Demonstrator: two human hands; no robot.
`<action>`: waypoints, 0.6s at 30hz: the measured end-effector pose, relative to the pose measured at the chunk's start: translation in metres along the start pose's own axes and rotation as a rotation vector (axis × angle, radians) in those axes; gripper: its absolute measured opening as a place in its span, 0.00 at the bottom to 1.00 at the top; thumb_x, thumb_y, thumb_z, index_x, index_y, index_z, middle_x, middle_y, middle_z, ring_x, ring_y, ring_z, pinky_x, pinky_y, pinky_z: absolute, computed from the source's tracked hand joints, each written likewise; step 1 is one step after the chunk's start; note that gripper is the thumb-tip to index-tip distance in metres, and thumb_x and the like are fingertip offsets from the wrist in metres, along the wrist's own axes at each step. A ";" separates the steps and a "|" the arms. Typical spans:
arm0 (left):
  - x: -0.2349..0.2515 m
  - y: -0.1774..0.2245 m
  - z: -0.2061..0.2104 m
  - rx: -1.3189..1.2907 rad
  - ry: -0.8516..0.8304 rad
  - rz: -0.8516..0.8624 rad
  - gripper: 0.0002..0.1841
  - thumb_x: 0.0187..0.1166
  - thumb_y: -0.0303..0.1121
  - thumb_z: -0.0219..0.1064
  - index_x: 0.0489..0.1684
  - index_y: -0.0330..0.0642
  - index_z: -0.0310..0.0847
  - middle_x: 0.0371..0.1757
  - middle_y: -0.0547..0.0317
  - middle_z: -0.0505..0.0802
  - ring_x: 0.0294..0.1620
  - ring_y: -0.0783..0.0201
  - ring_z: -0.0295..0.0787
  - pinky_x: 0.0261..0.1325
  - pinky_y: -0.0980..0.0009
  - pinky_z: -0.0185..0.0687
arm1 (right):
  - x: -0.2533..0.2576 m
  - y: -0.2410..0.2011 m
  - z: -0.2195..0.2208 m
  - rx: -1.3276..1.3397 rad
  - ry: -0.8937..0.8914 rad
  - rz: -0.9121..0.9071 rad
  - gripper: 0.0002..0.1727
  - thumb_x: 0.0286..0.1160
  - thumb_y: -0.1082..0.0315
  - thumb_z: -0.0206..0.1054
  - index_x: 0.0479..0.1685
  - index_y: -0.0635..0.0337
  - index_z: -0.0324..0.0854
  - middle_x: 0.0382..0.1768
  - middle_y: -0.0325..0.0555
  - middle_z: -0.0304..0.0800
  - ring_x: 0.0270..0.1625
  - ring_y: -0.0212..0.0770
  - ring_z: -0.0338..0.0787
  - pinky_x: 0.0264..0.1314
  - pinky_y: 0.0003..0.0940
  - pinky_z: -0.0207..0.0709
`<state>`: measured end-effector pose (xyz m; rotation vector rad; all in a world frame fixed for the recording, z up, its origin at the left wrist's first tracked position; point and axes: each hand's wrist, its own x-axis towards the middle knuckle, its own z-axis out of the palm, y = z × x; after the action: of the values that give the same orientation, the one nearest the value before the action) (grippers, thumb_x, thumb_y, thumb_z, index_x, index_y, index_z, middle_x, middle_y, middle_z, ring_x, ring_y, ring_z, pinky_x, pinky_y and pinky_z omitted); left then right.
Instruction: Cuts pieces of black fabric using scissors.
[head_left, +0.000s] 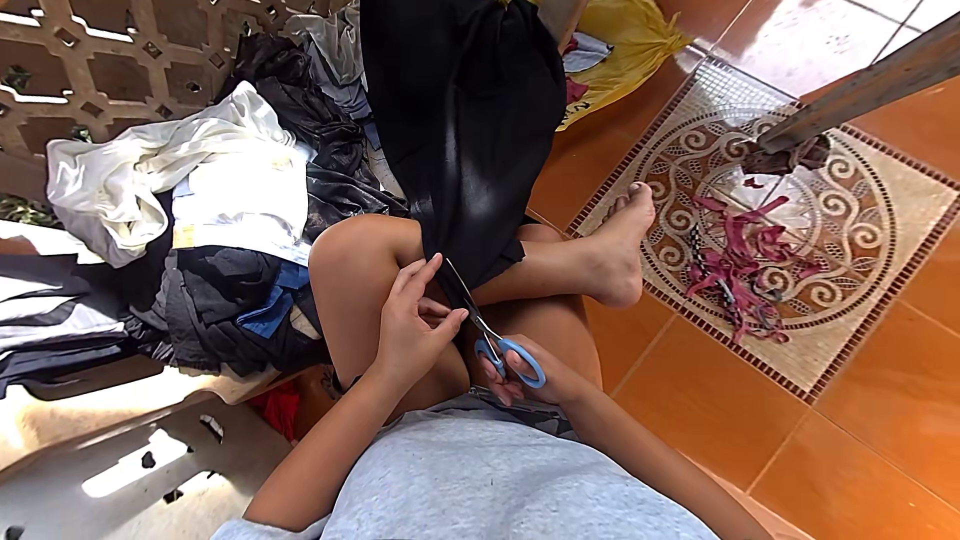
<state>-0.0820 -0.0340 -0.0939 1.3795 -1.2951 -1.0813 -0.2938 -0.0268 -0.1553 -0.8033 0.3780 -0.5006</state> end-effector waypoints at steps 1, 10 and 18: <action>0.000 -0.001 0.000 -0.002 0.001 0.003 0.36 0.64 0.21 0.78 0.78 0.23 0.71 0.73 0.36 0.77 0.35 0.77 0.90 0.40 0.83 0.89 | 0.000 0.001 0.001 0.008 0.005 0.001 0.26 0.76 0.32 0.62 0.33 0.46 0.81 0.24 0.23 0.84 0.21 0.17 0.81 0.22 0.12 0.72; -0.003 -0.003 -0.001 -0.005 0.006 0.009 0.37 0.64 0.21 0.79 0.78 0.22 0.69 0.75 0.36 0.76 0.35 0.78 0.90 0.40 0.83 0.89 | -0.003 0.000 0.002 0.006 0.017 -0.002 0.23 0.79 0.37 0.63 0.33 0.46 0.81 0.25 0.21 0.84 0.22 0.15 0.80 0.24 0.11 0.73; -0.004 -0.006 -0.002 -0.009 -0.014 0.045 0.38 0.65 0.21 0.78 0.79 0.21 0.67 0.77 0.34 0.74 0.35 0.79 0.89 0.40 0.83 0.88 | 0.001 0.002 0.005 0.019 0.007 -0.007 0.25 0.77 0.34 0.62 0.33 0.46 0.81 0.24 0.22 0.84 0.21 0.16 0.80 0.23 0.11 0.71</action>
<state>-0.0797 -0.0294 -0.0995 1.3324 -1.3233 -1.0666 -0.2899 -0.0231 -0.1539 -0.7846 0.3766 -0.5136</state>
